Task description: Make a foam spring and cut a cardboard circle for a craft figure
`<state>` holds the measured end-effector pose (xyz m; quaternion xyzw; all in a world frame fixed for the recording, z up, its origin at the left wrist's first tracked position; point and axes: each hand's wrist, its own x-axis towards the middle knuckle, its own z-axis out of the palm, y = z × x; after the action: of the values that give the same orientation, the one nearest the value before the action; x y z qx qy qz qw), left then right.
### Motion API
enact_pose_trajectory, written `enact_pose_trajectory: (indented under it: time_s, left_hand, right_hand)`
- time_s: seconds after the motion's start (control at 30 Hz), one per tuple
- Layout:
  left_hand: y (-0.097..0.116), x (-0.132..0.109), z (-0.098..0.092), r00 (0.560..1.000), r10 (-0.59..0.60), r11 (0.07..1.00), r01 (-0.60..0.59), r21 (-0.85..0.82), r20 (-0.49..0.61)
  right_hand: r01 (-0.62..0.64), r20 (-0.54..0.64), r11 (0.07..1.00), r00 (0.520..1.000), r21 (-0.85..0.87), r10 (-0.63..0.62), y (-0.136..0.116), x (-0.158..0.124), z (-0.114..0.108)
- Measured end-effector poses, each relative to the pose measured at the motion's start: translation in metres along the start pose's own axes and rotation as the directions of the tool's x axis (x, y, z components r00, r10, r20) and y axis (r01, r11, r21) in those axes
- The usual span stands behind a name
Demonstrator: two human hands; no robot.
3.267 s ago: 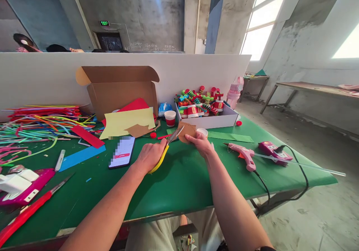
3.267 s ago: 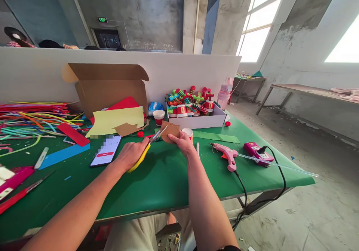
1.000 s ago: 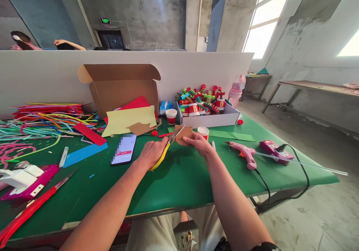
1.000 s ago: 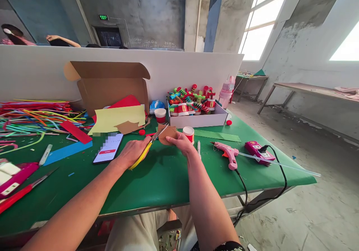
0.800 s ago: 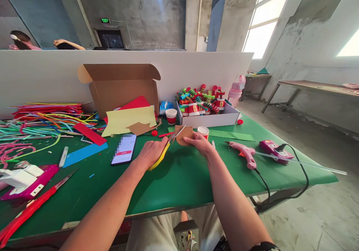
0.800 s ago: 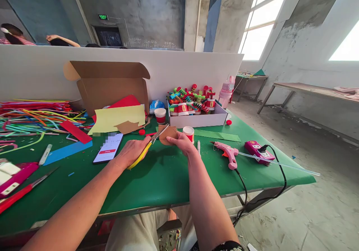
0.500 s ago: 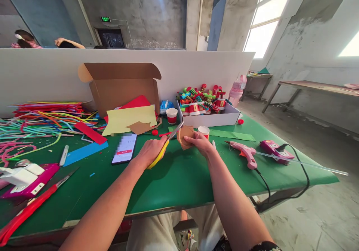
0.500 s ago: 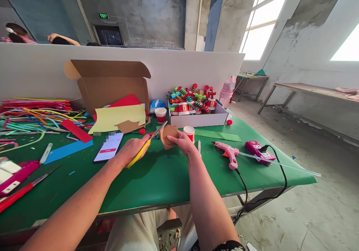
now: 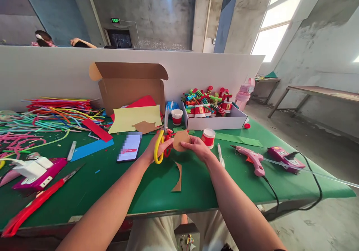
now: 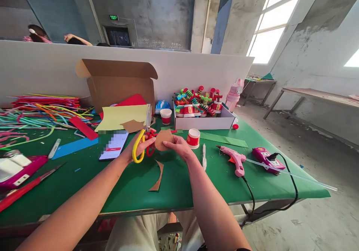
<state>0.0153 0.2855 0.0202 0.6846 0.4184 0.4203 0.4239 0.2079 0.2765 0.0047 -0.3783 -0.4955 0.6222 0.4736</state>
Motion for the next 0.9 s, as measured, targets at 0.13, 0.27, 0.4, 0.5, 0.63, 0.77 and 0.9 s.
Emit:
enact_pose_trajectory:
  time_s: [0.13, 0.27, 0.4, 0.5, 0.63, 0.77, 0.9]
  left_hand:
    - [-0.002, -0.001, 0.005, 0.998, 0.06, 0.998, -0.06, 0.019, -0.005]
    - [-0.002, -0.001, 0.008, 0.996, 0.039, 0.995, -0.046, -0.092, -0.075]
    - [-0.003, 0.0, 0.014, 0.975, 0.077, 0.997, -0.075, 0.017, -0.207]
    - [-0.007, -0.002, 0.018, 0.986, 0.095, 0.992, -0.082, 0.095, -0.14]
    - [-0.009, -0.006, 0.017, 0.993, 0.11, 0.949, -0.119, 0.293, 0.044]
    - [-0.005, -0.009, 0.011, 0.983, 0.153, 0.734, -0.181, 0.655, 0.1]
    - [0.0, -0.01, 0.007, 0.983, 0.138, 0.556, -0.18, 0.812, 0.123]
  right_hand:
    - [0.013, 0.001, 0.998, 1.0, -0.065, -0.013, 0.003, 0.002, 0.001]
    - [0.089, -0.128, 0.996, 0.988, 0.024, -0.086, 0.004, 0.005, 0.007]
    - [0.113, -0.13, 0.978, 0.987, 0.176, -0.091, 0.006, 0.005, 0.018]
    - [0.101, -0.168, 0.972, 0.984, 0.21, -0.066, 0.009, 0.007, 0.017]
    - [0.173, -0.355, 0.953, 0.932, 0.249, -0.076, 0.012, 0.013, 0.006]
    - [0.197, -0.387, 0.93, 0.92, 0.312, -0.065, 0.011, 0.015, -0.001]
    - [0.21, -0.369, 0.913, 0.927, 0.349, -0.072, 0.01, 0.013, 0.0]
